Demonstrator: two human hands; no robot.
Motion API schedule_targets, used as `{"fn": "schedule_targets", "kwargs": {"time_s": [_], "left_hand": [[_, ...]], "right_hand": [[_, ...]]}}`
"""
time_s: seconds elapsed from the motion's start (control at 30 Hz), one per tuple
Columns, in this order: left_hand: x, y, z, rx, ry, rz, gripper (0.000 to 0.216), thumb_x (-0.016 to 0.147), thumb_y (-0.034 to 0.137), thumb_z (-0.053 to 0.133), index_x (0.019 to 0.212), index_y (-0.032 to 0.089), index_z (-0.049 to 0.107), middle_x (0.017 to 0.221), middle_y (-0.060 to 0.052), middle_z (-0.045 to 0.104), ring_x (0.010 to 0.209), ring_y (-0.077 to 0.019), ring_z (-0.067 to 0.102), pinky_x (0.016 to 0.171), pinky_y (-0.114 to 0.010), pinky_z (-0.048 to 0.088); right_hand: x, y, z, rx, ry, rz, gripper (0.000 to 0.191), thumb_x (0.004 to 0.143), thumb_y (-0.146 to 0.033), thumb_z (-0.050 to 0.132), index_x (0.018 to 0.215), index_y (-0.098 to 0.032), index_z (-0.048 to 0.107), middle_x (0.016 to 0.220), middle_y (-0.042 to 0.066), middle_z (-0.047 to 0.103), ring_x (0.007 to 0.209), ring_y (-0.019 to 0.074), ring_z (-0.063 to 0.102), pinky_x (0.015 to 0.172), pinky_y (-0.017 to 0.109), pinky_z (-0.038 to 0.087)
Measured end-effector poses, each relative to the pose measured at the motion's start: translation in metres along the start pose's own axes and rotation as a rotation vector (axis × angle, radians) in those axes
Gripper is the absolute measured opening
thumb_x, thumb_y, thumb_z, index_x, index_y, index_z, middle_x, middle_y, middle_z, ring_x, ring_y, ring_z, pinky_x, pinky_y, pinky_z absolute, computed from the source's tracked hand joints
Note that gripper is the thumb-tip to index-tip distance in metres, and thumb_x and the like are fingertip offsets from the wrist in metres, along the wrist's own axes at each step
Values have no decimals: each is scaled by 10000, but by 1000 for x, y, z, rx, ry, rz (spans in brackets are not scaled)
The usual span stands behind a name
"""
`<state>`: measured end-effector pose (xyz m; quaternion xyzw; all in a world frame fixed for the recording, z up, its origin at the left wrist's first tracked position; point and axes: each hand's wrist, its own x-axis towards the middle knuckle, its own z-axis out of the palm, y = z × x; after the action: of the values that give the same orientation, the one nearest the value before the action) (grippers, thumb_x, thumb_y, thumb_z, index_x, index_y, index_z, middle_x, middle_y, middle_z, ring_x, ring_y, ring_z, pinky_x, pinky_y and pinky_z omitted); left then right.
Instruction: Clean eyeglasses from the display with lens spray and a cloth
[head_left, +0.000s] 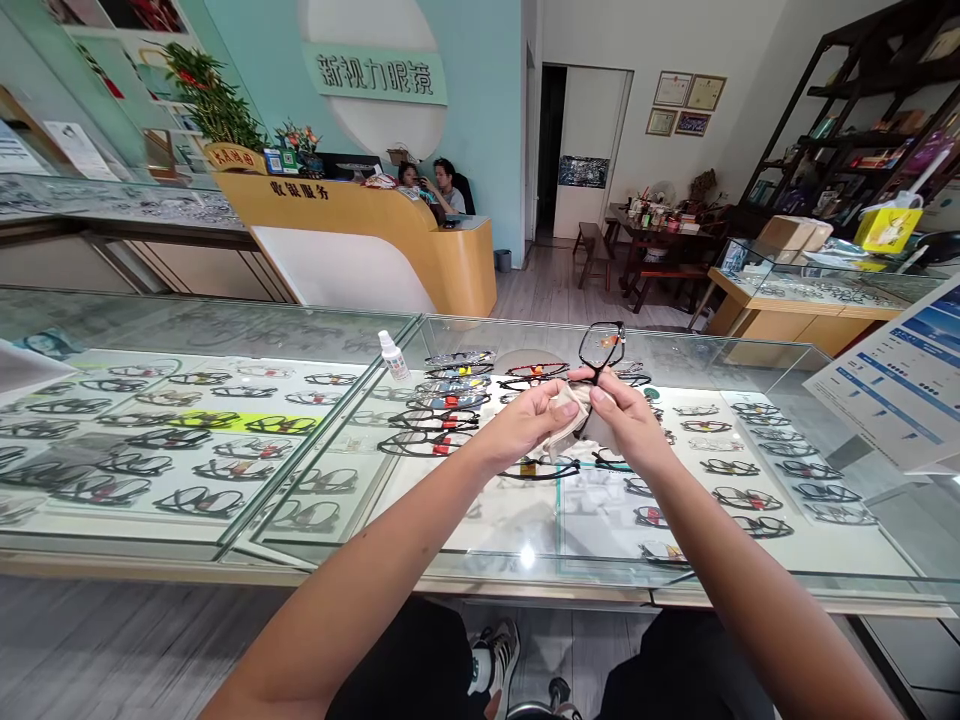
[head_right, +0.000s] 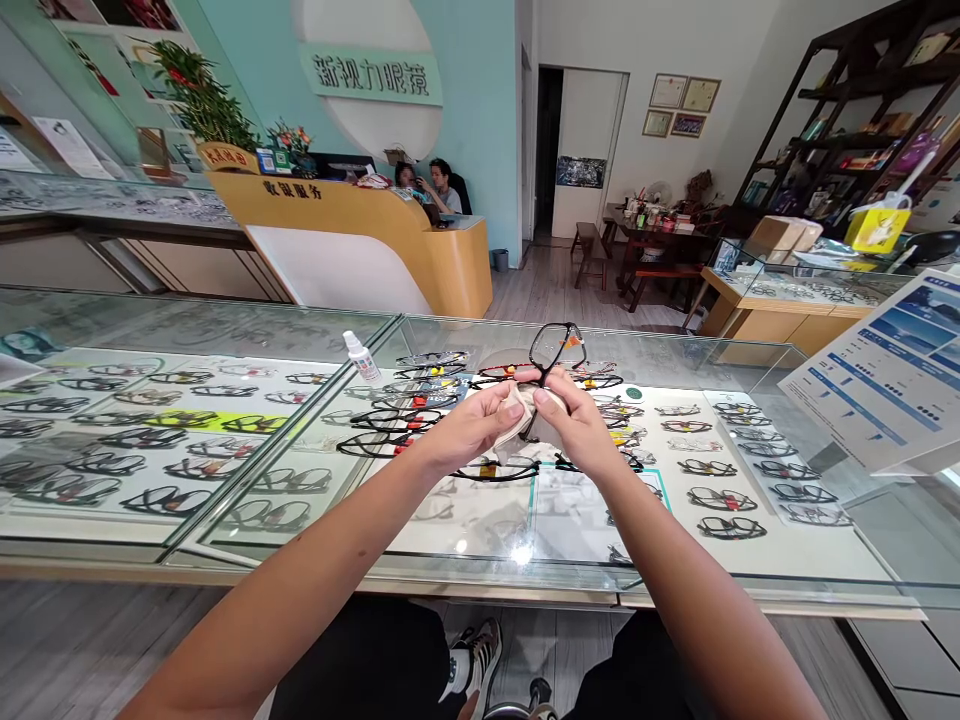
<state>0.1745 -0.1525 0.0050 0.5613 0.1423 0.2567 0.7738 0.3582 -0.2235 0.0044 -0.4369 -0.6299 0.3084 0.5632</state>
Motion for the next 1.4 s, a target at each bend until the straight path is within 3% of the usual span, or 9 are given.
{"fn": "schedule_targets", "kwargs": {"time_s": [0.13, 0.27, 0.4, 0.67, 0.93, 1.03, 1.13, 1.23, 1.4], "left_hand": [[-1, 1, -1, 29, -11, 34, 687, 810, 542, 887, 1321, 137, 669, 872, -40, 707, 717, -112, 612, 673, -214, 441], [-2, 1, -1, 55, 32, 38, 668, 803, 499, 899, 1329, 142, 690, 879, -43, 723, 685, -112, 615, 653, -213, 444], [-1, 0, 3, 35, 79, 52, 713, 781, 485, 916, 1381, 188, 671, 965, -37, 734, 725, -115, 632, 677, -215, 463], [1, -6, 5, 26, 136, 60, 685, 775, 562, 897, 1282, 156, 680, 880, -19, 698, 740, -133, 620, 723, -241, 475], [2, -10, 1, 184, 203, 99, 599, 865, 724, 727, 978, 137, 689, 709, 15, 576, 602, -91, 483, 595, -214, 368], [4, -13, -2, 204, 196, 94, 626, 872, 765, 684, 868, 139, 660, 707, 1, 570, 594, -90, 471, 570, -213, 359], [3, -11, -3, 184, 157, 70, 644, 842, 777, 710, 821, 136, 655, 717, -6, 574, 597, -87, 465, 562, -210, 355], [0, -5, -3, 120, 53, 32, 613, 826, 715, 779, 1003, 131, 722, 787, -21, 621, 639, -100, 507, 600, -218, 388], [-6, 4, -5, 137, -80, 37, 663, 871, 578, 811, 1385, 184, 669, 929, -47, 688, 785, -142, 591, 714, -234, 435]], "right_hand": [[-1, 1, 1, 34, -4, 43, 388, 1018, -574, 612, 1259, -318, 776, 1163, 66, 645, 1172, 272, 575, 1090, 414, 428], [-2, 3, 3, 124, -34, 125, 430, 1012, -593, 612, 1311, -321, 755, 1217, 71, 671, 1163, 272, 607, 1058, 416, 470], [-1, 3, 5, 116, -25, 91, 443, 1008, -627, 597, 1211, -292, 804, 1227, 73, 715, 1225, 289, 614, 1133, 444, 439], [-1, -5, 11, 5, -30, -22, 431, 1030, -607, 575, 960, -277, 842, 1272, 85, 757, 1342, 304, 558, 1220, 500, 371], [-2, -10, 15, 15, -23, -29, 476, 1014, -600, 606, 717, -251, 736, 1280, 82, 774, 1326, 308, 559, 1193, 503, 393], [-2, -9, 14, 13, -2, -2, 452, 1006, -603, 615, 767, -253, 772, 1274, 79, 774, 1272, 302, 575, 1186, 490, 397], [-1, -4, 10, 49, 22, 42, 386, 1000, -592, 627, 963, -269, 835, 1240, 70, 770, 1233, 291, 597, 1185, 480, 398], [-1, 2, 7, 143, 35, 121, 378, 992, -579, 637, 1124, -285, 835, 1193, 61, 764, 1259, 297, 599, 1163, 478, 426], [0, 6, 4, 258, 40, 227, 407, 945, -594, 687, 1147, -272, 833, 1101, 68, 767, 1191, 310, 653, 1021, 447, 525]]}}
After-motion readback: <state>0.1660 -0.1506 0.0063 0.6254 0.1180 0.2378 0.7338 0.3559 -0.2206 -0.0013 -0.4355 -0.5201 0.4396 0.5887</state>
